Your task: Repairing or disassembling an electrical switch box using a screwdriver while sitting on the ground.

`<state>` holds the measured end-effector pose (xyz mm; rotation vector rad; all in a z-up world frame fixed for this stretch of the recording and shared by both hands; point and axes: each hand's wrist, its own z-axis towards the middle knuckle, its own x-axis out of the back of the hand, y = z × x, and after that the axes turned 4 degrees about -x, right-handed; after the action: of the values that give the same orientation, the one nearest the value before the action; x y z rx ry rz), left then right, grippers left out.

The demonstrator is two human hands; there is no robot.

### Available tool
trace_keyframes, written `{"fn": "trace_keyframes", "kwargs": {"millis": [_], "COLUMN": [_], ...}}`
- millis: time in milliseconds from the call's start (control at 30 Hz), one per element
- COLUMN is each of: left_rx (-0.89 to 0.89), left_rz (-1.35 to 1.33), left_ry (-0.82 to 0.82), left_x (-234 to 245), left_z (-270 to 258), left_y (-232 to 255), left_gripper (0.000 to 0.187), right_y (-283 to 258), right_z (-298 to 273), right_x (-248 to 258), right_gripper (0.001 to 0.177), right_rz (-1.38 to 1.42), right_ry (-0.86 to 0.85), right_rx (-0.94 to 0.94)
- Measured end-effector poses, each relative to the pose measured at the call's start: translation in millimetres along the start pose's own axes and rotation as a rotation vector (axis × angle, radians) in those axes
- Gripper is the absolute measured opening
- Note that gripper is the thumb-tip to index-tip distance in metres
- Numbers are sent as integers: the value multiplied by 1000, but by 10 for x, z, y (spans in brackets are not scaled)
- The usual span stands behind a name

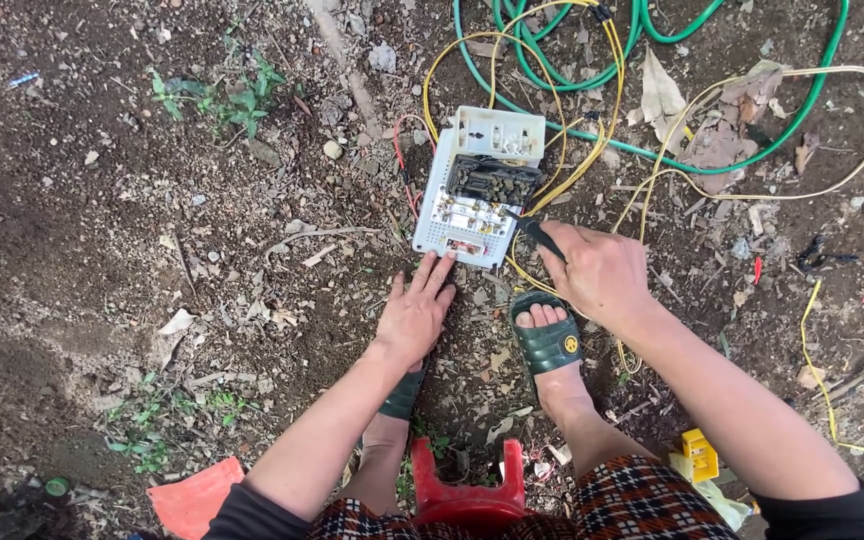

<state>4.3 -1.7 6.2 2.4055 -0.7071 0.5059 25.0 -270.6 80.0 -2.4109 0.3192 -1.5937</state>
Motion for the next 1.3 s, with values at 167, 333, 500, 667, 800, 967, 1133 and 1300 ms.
{"fn": "trace_keyframes", "kwargs": {"millis": [167, 333, 500, 667, 800, 967, 1133, 1300], "left_rx": [-1, -6, -8, -6, -5, -2, 0, 6], "left_rz": [1, -13, -2, -12, -32, -15, -14, -2], "left_ry": [5, 9, 12, 0, 6, 19, 12, -3], "left_x": [27, 188, -75, 181, 147, 63, -51, 37], "left_z": [-10, -92, 38, -93, -80, -44, 21, -15], "left_y": [0, 30, -15, 32, 24, 15, -8, 8], "left_gripper": [66, 66, 66, 66, 65, 66, 64, 60], "right_y": [16, 15, -34, -4, -85, -132, -207, -294], "right_z": [-22, 24, 32, 3, 17, 38, 148, 230], "right_x": [-89, 15, -44, -134, -56, -111, -210, -234], "right_gripper": [25, 26, 26, 27, 25, 27, 27, 27], "right_rz": [2, 79, 41, 20, 42, 59, 35, 9], "right_ry": [-12, -92, -68, -41, -67, -56, -30, -9], "right_rx": [-25, -94, -66, -40, -30, 16, 103, 193]}}
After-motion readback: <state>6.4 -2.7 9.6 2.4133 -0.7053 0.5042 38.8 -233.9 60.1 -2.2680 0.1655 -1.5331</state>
